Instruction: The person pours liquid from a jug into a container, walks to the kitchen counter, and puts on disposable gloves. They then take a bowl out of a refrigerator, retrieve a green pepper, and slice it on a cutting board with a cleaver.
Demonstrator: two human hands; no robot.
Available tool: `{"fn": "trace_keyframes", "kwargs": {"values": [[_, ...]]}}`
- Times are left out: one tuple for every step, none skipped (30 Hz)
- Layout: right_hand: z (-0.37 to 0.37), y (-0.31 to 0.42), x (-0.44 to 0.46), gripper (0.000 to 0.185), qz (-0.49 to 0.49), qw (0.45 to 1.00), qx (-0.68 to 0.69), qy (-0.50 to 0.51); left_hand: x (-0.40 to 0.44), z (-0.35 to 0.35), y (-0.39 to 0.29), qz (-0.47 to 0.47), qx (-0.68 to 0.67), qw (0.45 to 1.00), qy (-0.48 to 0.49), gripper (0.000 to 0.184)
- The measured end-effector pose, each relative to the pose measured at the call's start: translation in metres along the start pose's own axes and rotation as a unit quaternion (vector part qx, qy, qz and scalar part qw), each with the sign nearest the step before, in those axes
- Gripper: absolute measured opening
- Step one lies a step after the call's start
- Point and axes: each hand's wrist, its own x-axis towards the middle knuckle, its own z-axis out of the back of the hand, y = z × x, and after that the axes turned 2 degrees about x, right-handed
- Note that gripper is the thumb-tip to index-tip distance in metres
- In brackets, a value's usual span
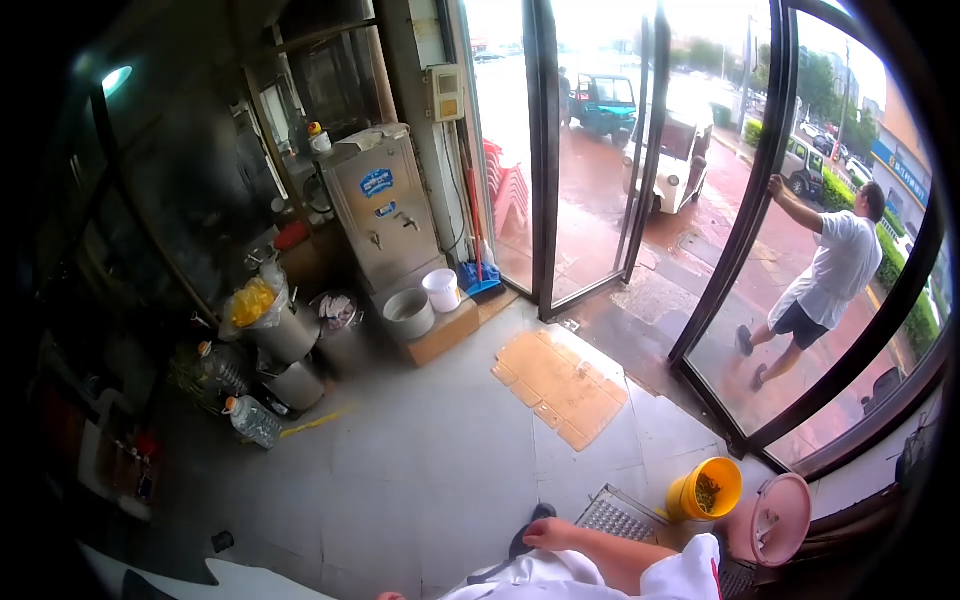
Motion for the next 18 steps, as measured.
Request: {"fn": "trace_keyframes", "kwargs": {"values": [[0.015,0.051,0.006,0.035,0.041,0.999,-0.023,0.021,0.031,0.017,0.008,-0.023,0.016,1.0,0.003,0.035],[0.028,0.093,0.017,0.034,0.082,0.994,-0.047,0.045,0.055,0.032,0.016,-0.042,0.031,0.999,0.004,0.038],[0.038,0.116,0.042,0.034,0.106,0.989,-0.048,0.093,0.079,0.048,0.023,-0.061,0.046,0.997,0.004,0.041],[0.052,0.15,0.063,0.035,0.099,0.981,-0.042,0.164,0.091,0.067,0.004,-0.053,0.039,0.998,-0.004,0.04],[0.068,0.182,0.085,0.037,0.105,0.966,-0.046,0.23,0.111,0.085,-0.022,-0.038,0.025,0.999,-0.013,0.04],[0.079,0.212,0.109,0.04,0.111,0.947,-0.048,0.297,0.125,0.108,-0.05,-0.028,0.013,0.999,-0.026,0.04],[0.088,0.237,0.145,0.039,0.15,0.926,-0.08,0.338,0.14,0.131,-0.074,-0.022,0.001,0.999,-0.038,0.039],[0.099,0.262,0.179,0.039,0.184,0.9,-0.113,0.378,0.152,0.158,-0.099,-0.016,-0.017,0.998,-0.053,0.039],[0.108,0.304,0.197,0.037,0.148,0.897,-0.118,0.399,0.162,0.181,-0.112,-0.01,-0.027,0.998,-0.062,0.038],[0.112,0.337,0.224,0.032,0.133,0.883,-0.133,0.429,0.173,0.204,-0.126,-0.005,-0.043,0.996,-0.072,0.038],[0.113,0.371,0.253,0.029,0.148,0.848,-0.177,0.477,0.186,0.226,-0.137,-0.002,-0.057,0.995,-0.081,0.038],[0.113,0.404,0.279,0.025,0.161,0.808,-0.22,0.523,0.198,0.249,-0.145,0.0,-0.074,0.993,-0.089,0.037],[0.11,0.438,0.295,0.024,0.14,0.794,-0.239,0.54,0.208,0.271,-0.149,0.002,-0.09,0.991,-0.096,0.037],[0.107,0.473,0.308,0.023,0.12,0.78,-0.259,0.557,0.219,0.292,-0.151,0.003,-0.107,0.989,-0.103,0.036],[0.103,0.503,0.324,0.022,0.099,0.766,-0.278,0.571,0.231,0.313,-0.151,0.003,-0.125,0.986,-0.107,0.036],[0.095,0.526,0.345,0.023,0.093,0.752,-0.296,0.581,0.241,0.334,-0.149,0.001,-0.141,0.984,-0.111,0.036],[0.084,0.547,0.368,0.023,0.087,0.737,-0.314,0.592,0.253,0.353,-0.143,-0.001,-0.158,0.981,-0.115,0.035],[0.073,0.568,0.389,0.024,0.081,0.721,-0.333,0.602,0.263,0.374,-0.137,-0.004,-0.175,0.978,-0.117,0.035]]}}
